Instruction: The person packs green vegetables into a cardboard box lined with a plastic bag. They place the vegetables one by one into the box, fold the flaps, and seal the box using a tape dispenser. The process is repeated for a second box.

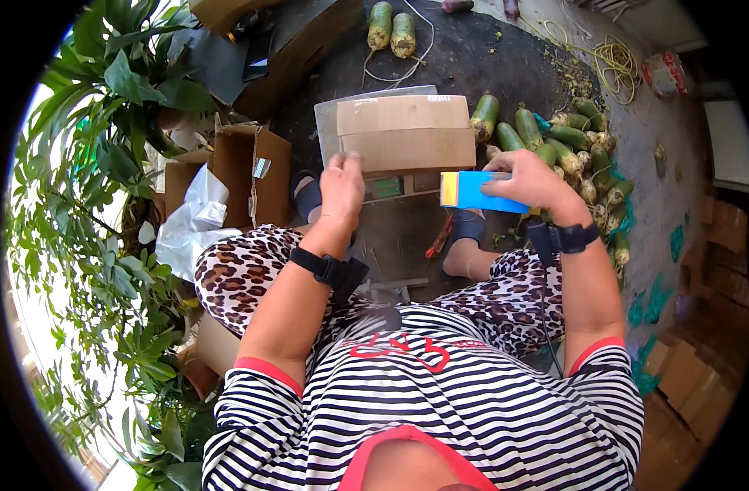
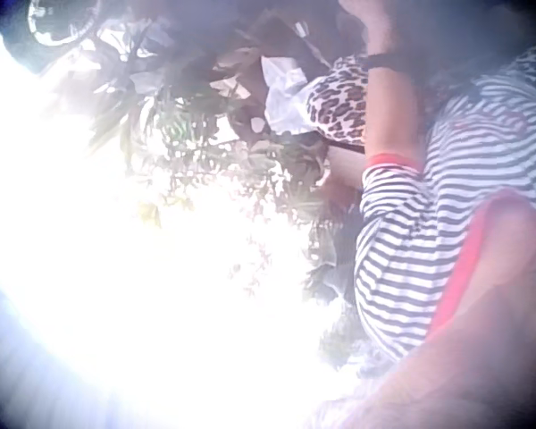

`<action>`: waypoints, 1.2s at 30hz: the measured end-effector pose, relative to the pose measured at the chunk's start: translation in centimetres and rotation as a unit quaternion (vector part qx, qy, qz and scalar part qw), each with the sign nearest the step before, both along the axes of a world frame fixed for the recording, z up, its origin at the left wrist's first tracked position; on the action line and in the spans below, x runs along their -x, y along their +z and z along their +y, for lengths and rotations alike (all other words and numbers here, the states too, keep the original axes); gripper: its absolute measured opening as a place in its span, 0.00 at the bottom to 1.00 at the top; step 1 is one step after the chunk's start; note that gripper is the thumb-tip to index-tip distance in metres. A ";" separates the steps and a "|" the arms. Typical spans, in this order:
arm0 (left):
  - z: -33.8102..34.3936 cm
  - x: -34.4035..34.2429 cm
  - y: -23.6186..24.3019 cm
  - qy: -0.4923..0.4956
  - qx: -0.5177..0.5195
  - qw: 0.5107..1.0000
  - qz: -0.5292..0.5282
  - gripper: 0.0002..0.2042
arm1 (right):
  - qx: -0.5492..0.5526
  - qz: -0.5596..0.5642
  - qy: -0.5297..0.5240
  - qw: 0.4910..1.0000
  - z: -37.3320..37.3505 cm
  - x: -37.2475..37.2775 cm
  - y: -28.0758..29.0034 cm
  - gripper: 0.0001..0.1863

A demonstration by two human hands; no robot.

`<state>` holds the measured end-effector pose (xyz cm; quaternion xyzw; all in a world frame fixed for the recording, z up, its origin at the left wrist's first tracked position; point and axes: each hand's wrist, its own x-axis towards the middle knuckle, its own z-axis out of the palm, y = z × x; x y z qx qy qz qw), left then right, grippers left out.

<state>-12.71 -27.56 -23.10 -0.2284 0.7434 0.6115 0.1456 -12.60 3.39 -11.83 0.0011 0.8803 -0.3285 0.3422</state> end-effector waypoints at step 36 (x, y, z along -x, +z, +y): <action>-8.5 8.1 -3.3 0.178 0.015 0.983 -0.045 0.14 | -0.036 0.147 0.067 0.986 -11.9 12.0 -0.7 0.27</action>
